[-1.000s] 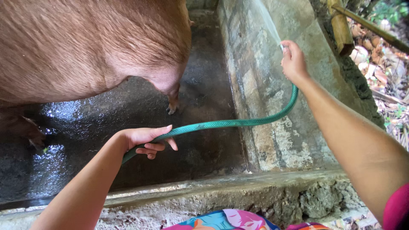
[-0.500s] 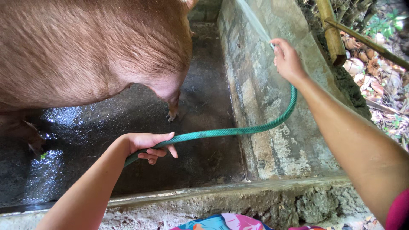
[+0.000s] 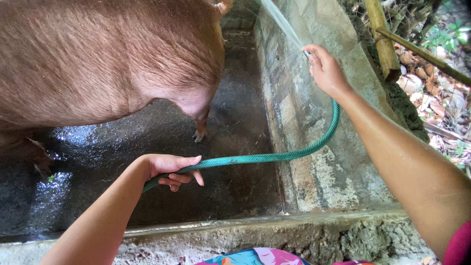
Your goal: The person uses a green hose to spray water onto a pig standing in a concrete pen. The person directs the water stream across the pig's body and the pen floor throughout the clip.
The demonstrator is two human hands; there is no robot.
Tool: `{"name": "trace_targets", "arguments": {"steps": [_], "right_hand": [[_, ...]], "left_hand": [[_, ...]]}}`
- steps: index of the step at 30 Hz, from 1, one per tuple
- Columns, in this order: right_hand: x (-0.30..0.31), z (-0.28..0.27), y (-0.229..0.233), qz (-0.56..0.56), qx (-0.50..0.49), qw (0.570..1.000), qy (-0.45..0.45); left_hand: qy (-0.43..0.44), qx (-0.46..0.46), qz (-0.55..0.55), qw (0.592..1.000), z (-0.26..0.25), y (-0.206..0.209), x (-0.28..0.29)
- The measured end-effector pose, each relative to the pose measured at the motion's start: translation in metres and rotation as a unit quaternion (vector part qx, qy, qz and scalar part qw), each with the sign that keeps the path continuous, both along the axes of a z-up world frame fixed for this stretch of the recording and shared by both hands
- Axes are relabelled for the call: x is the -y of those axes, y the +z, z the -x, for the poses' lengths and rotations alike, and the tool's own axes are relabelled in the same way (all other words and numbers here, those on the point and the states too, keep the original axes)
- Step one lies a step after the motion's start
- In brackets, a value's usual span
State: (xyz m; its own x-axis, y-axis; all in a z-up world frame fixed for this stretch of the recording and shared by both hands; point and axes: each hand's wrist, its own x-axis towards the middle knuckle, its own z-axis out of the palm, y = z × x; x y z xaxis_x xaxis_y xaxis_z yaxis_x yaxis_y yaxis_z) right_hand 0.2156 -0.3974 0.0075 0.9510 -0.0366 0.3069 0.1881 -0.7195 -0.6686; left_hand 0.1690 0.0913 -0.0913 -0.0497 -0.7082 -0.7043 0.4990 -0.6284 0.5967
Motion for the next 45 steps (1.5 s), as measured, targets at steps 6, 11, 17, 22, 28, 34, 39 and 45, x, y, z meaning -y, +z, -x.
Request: {"name": "trace_targets", "arguments": {"steps": [6, 11, 17, 22, 28, 34, 39, 45], "right_hand": [[-0.007, -0.002, 0.01, 0.006, 0.021, 0.999, 0.047], [-0.009, -0.009, 0.02, 0.006, 0.055, 0.996, 0.076], [-0.015, -0.014, 0.027, 0.013, 0.051, 0.995, 0.086], [-0.018, -0.018, 0.028, 0.015, 0.047, 0.995, 0.084], [-0.019, -0.017, 0.026, 0.013, 0.062, 0.994, 0.09], [-0.015, -0.011, 0.023, 0.026, -0.004, 0.999, 0.034], [-0.008, -0.015, 0.016, 0.015, 0.032, 0.998, 0.056], [0.006, -0.021, 0.009, 0.049, 0.039, 0.998, 0.006]], "left_hand": [[-0.012, 0.024, 0.0, 1.0, 0.0, 0.002, 0.002], [-0.017, 0.037, 0.003, 0.999, 0.0, 0.003, 0.004], [-0.022, 0.049, 0.005, 0.999, 0.0, 0.002, 0.005], [-0.028, 0.058, 0.009, 0.998, 0.0, 0.003, 0.005], [-0.027, 0.064, 0.01, 0.998, 0.002, 0.004, 0.006], [-0.03, 0.062, 0.014, 0.998, 0.002, 0.004, 0.007], [-0.025, 0.054, 0.018, 0.998, 0.002, 0.003, 0.006], [-0.029, 0.056, 0.035, 0.997, -0.001, -0.001, 0.005]]}}
